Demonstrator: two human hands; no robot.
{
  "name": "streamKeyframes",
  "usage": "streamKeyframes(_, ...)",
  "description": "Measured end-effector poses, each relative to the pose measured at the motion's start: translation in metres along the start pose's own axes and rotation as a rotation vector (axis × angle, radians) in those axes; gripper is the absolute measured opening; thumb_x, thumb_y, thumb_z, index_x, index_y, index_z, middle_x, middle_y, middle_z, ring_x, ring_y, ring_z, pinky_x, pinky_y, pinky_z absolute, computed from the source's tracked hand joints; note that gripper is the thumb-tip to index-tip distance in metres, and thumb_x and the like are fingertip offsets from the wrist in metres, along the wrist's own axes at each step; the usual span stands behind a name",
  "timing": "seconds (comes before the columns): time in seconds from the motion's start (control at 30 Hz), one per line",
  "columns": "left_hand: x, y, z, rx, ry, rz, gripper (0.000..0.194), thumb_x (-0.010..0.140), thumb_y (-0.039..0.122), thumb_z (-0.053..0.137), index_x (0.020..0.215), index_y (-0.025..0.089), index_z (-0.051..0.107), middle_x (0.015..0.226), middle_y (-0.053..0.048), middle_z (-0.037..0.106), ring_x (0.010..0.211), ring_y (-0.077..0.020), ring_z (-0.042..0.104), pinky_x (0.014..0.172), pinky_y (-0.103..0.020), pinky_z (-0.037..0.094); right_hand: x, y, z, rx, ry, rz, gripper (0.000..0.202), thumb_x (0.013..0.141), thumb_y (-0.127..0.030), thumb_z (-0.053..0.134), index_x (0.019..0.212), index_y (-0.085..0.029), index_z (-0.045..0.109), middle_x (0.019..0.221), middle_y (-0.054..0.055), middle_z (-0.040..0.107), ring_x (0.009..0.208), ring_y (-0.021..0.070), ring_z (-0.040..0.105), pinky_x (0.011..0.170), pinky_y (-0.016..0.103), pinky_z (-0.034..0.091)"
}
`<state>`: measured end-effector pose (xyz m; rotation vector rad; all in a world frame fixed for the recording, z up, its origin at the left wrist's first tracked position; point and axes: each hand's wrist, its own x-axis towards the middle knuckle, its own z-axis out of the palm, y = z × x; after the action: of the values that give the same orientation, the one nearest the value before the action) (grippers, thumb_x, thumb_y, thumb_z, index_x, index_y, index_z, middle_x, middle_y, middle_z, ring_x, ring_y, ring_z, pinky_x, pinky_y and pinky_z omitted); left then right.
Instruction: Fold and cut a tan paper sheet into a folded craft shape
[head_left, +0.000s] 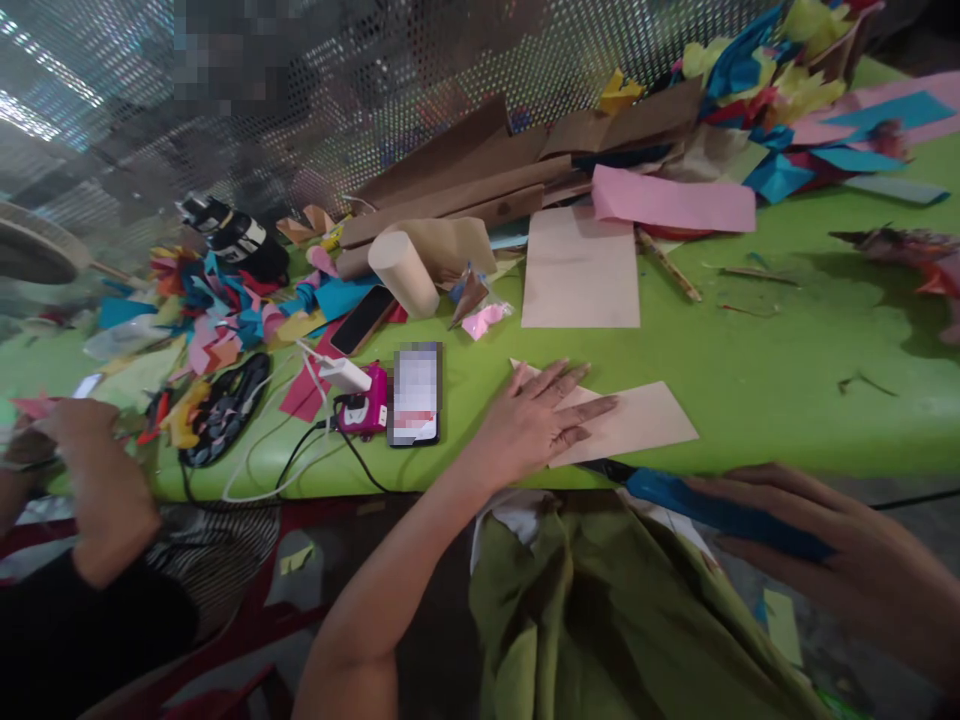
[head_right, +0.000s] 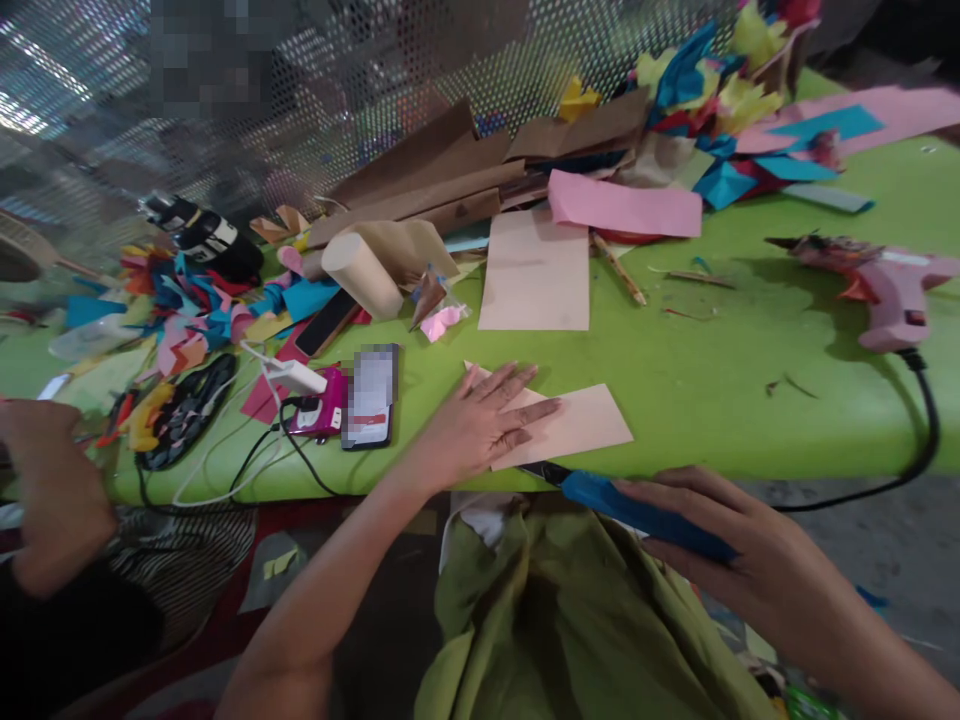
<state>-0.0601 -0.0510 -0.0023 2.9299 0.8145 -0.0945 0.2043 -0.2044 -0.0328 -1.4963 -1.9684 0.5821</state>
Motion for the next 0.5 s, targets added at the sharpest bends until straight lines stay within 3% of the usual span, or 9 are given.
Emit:
streamKeyframes(0.27, 0.000, 0.001, 0.000, 0.006, -0.025, -0.001, 0.050, 0.105, 0.044, 0.030, 0.155, 0.042, 0.027, 0.166, 0.001, 0.027, 0.154, -0.0246, 0.021, 0.123, -0.056, 0.020, 0.007, -0.007, 0.007, 0.043, -0.014, -0.016, 0.034, 0.087, -0.044, 0.066, 0.120, -0.044, 0.070, 0.105, 0.001, 0.077, 0.082, 0.0231, 0.078, 0.064, 0.027, 0.064)
streamKeyframes(0.4, 0.000, 0.001, 0.001, -0.008, 0.000, -0.001, 0.051, 0.105, 0.042, 0.033, 0.155, 0.040, 0.027, 0.165, 0.000, 0.029, 0.154, -0.0246, 0.021, 0.123, -0.056, 0.020, 0.009, -0.014, 0.013, 0.121, -0.062, -0.032, 0.033, 0.087, -0.043, 0.067, 0.119, -0.046, 0.071, 0.104, 0.000, 0.077, 0.083, 0.0218, 0.078, 0.071, 0.027, 0.064)
streamKeyframes(0.5, -0.002, 0.000, 0.001, -0.027, 0.010, -0.004, 0.052, 0.105, 0.042, 0.034, 0.156, 0.038, 0.028, 0.165, -0.001, 0.030, 0.154, -0.0238, 0.022, 0.123, -0.054, 0.021, 0.011, -0.016, 0.007, 0.173, -0.107, -0.020, 0.035, 0.086, -0.042, 0.068, 0.120, -0.047, 0.071, 0.104, 0.000, 0.077, 0.084, 0.0217, 0.077, 0.072, 0.027, 0.063)
